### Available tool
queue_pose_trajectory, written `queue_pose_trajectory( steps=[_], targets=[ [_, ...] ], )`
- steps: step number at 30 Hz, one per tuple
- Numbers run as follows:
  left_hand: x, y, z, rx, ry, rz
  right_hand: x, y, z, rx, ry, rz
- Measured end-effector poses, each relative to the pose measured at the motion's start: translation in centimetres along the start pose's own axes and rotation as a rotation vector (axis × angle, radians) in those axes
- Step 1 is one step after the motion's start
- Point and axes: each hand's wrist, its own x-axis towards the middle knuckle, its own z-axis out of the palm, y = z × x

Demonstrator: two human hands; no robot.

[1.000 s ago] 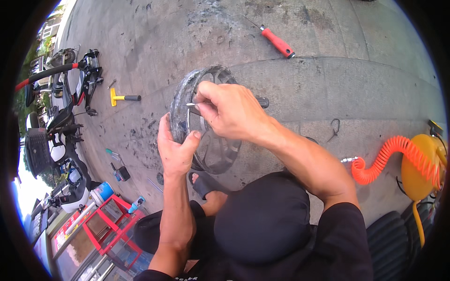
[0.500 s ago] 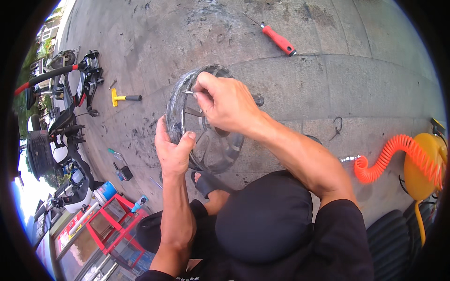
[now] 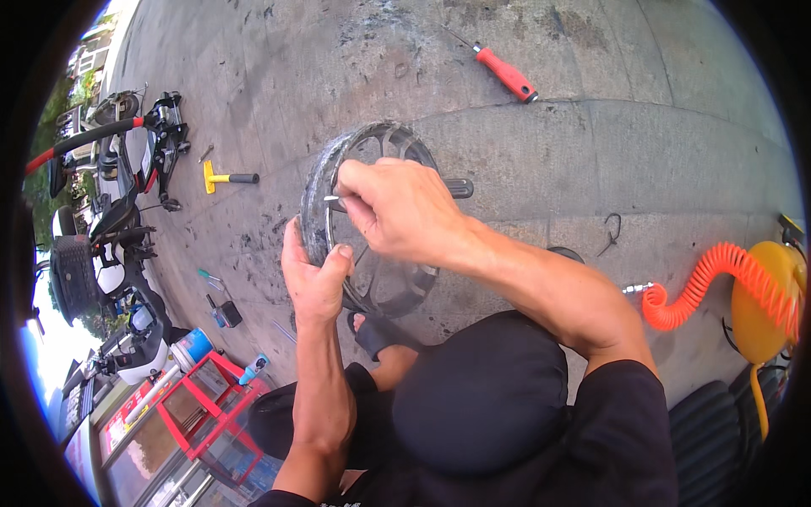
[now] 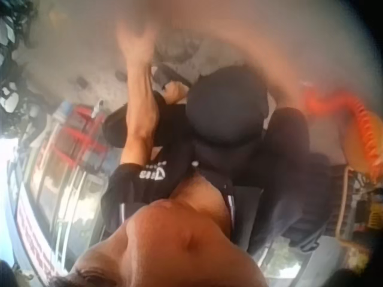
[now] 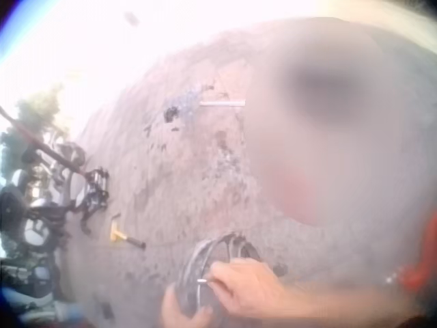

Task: The person uses a screwdriver to scrape and clean the surface of a circular metal motorcycle part, likely a stator cover or clutch basket. They rotate the part frequently to access different areas and continue scraping along the grooves and edges.

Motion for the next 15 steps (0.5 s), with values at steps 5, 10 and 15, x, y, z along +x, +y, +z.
queue_pose_trajectory(
  steps=[5, 10, 15],
  targets=[
    [1.1, 0.2, 0.1, -0.030, 0.019, -0.030, 0.6, 0.5, 0.9, 0.093, 0.022, 0.028],
    [1.3, -0.2, -0.1, -0.004, 0.035, 0.050, 1.2, 0.3, 0.9, 0.044, 0.032, 0.083],
    [1.0, -0.4, 0.2, 0.032, 0.037, 0.076, 1.2, 1.7, 0.6, 0.011, 0.130, 0.152]
  ],
)
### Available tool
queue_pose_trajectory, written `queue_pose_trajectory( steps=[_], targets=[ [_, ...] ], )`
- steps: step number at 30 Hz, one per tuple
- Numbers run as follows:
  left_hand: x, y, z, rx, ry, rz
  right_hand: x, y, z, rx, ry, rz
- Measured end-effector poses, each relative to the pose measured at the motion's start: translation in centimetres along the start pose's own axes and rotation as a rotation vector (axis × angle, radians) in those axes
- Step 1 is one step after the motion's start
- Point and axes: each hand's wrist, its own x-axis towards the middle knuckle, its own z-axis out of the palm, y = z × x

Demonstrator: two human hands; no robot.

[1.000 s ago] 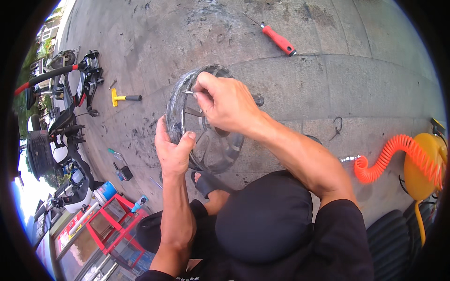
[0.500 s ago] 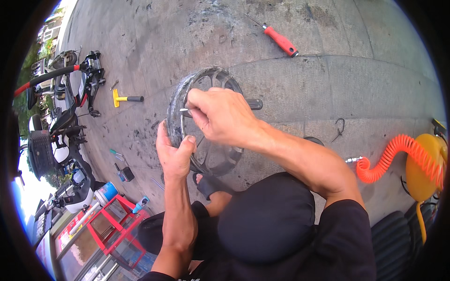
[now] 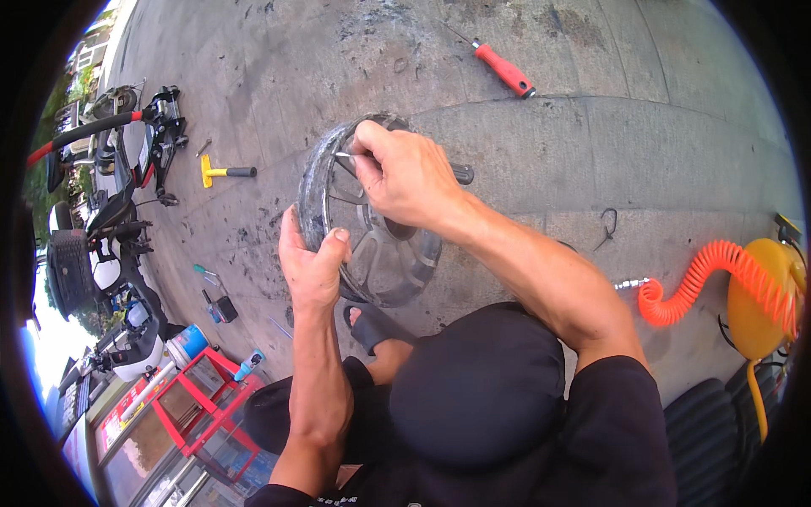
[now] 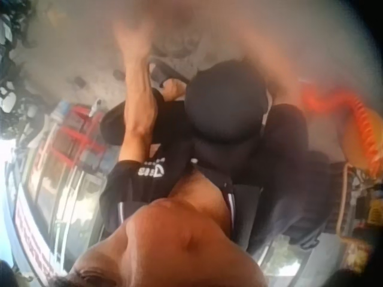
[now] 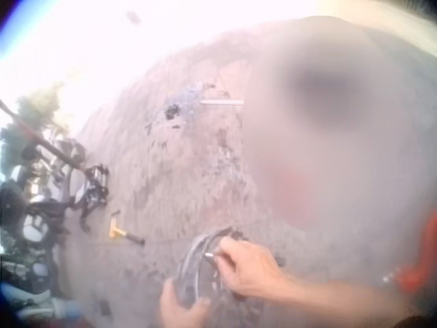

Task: The person uses a screwdriver to scrape and clean the surface of a circular metal motorcycle part, likely a stator cover or clutch basket. They rotate the part frequently to access different areas and continue scraping along the grooves and edges.

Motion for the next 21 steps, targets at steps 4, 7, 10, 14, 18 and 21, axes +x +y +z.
queue_pose_trajectory(
  steps=[4, 7, 10, 14, 18, 21],
  targets=[
    [-0.5, 0.5, 0.3, -0.051, -0.003, -0.038, -0.8, -0.7, -0.1, 0.042, -0.059, -0.056],
    [0.0, 0.6, 0.3, -0.066, -0.019, -0.050, -1.4, -1.4, 0.2, 0.023, -0.094, -0.133],
    [-0.4, 0.7, 0.3, -0.099, -0.033, -0.098, -0.7, -0.8, 0.0, 0.023, -0.059, -0.039],
    [-0.8, 0.6, -0.1, -0.101, -0.022, -0.104, -1.7, -1.1, -0.1, 0.018, -0.109, -0.109],
    [0.1, 0.8, 0.8, -0.089, -0.020, -0.062, -0.1, -0.5, -0.4, 0.039, -0.037, -0.056],
    [-1.2, 1.5, 0.5, -0.107, -0.046, -0.059, -1.7, -1.7, -0.7, -0.009, -0.159, -0.180]
  ],
)
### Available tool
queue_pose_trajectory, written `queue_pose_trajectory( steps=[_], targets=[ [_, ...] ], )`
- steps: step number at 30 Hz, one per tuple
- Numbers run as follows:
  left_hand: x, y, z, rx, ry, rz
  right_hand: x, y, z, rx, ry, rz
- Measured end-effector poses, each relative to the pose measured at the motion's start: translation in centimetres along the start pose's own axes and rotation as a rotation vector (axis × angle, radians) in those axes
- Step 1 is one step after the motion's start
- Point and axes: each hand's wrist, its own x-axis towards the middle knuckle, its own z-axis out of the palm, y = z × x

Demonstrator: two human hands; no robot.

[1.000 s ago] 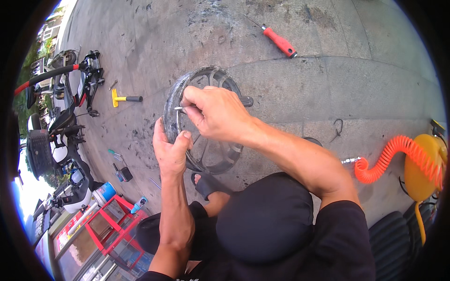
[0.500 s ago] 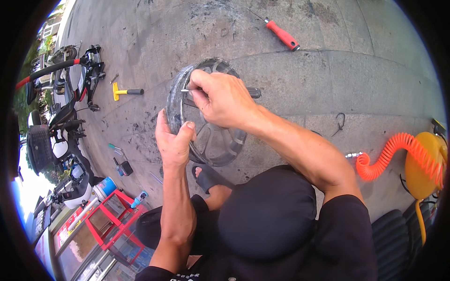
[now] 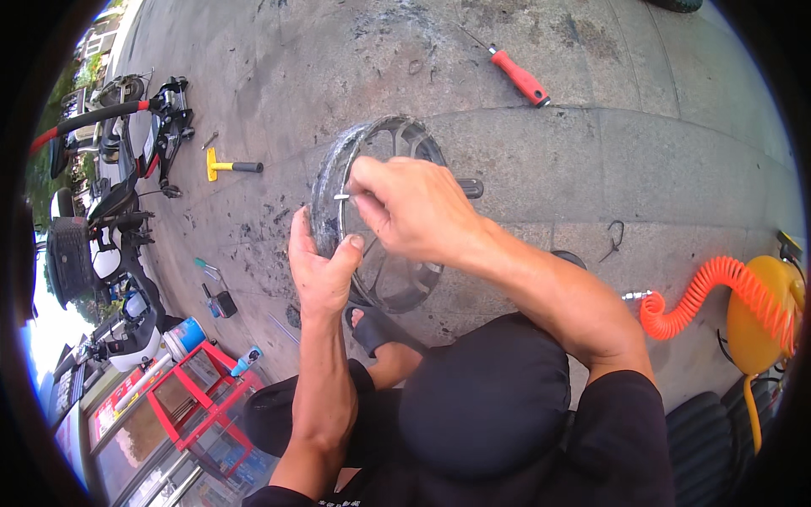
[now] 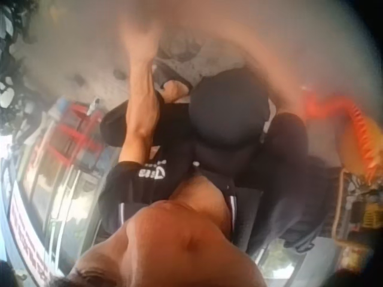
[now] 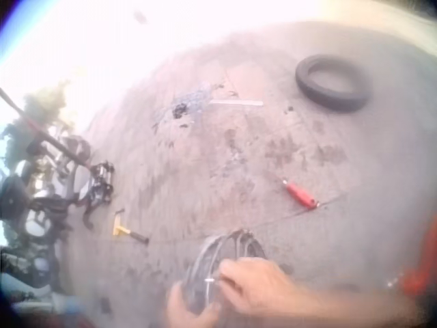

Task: The person uses a screwdriver to scrape and clean the surface of a circular metal motorcycle part, likely a stator cover or clutch basket. They rotate the part frequently to access different areas and continue scraping along the grooves and edges.

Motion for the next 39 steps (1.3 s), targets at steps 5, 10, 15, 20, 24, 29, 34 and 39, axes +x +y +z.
queue_pose_trajectory(
  steps=[5, 10, 15, 20, 24, 29, 34, 39],
  targets=[
    [-0.7, 0.8, -0.7, 0.115, -0.140, -0.203, 1.2, 1.1, -2.6, -0.059, -0.034, 0.179],
    [1.0, 0.4, 0.3, 0.268, -0.145, -0.108, -0.9, -0.4, -1.9, -0.010, -0.147, 0.131],
    [0.7, 0.7, 0.5, 0.260, -0.092, -0.052, -0.6, -0.2, -2.4, 0.014, -0.031, 0.235],
    [1.8, 0.7, 0.4, 0.187, -0.136, 0.018, -1.1, -0.6, -1.3, 0.005, -0.017, 0.105],
    [1.6, 0.6, 0.5, 0.093, -0.137, -0.026, 0.0, 0.5, -1.2, 0.023, 0.007, 0.152],
    [1.7, 1.4, 0.8, 0.107, -0.138, -0.074, 0.1, 0.3, -2.0, -0.022, -0.014, 0.148],
    [1.6, 0.9, 0.3, 0.054, -0.147, -0.089, -1.0, -1.7, -2.3, -0.060, -0.222, -0.009],
    [1.7, 0.9, 0.7, 0.046, -0.189, -0.086, 0.6, -0.5, -3.5, -0.128, -0.124, 0.093]
  ],
)
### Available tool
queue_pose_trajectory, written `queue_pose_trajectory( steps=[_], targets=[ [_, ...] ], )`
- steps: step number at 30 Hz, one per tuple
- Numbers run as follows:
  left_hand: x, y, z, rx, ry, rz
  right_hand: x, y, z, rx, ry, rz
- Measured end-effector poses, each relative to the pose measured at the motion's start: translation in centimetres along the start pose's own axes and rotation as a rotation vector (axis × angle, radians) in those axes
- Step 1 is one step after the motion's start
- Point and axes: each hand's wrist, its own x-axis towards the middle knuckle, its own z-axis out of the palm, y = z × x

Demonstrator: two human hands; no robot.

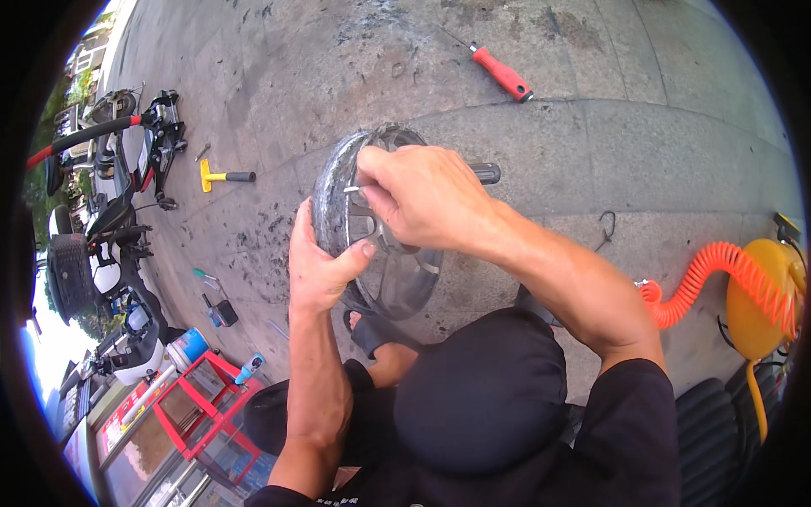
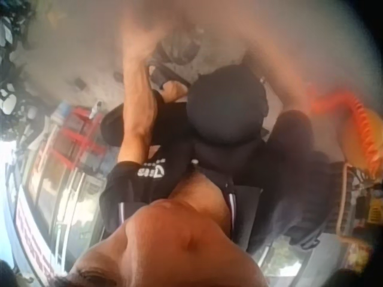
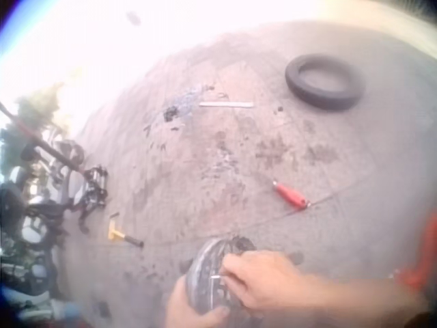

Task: The person uses a screwdriver to scrape and clean the surface of a circular metal motorcycle part, likely a stator cover or clutch basket. They rotate the part frequently to access different areas and continue scraping along the grooves and edges.

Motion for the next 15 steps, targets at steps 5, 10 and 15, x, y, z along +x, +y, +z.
queue_pose_trajectory(
  steps=[5, 10, 15],
  targets=[
    [0.2, 0.2, -0.2, 0.007, -0.034, -0.031, -0.7, -1.0, -1.2, -0.076, -0.171, -0.120],
    [0.5, 0.1, -0.3, 0.069, -0.028, 0.002, -1.6, -1.4, -0.6, -0.013, -0.241, -0.228],
    [0.2, -0.2, -0.5, 0.091, -0.024, -0.010, -0.4, -0.9, -1.5, -0.070, -0.096, -0.137]
  ],
)
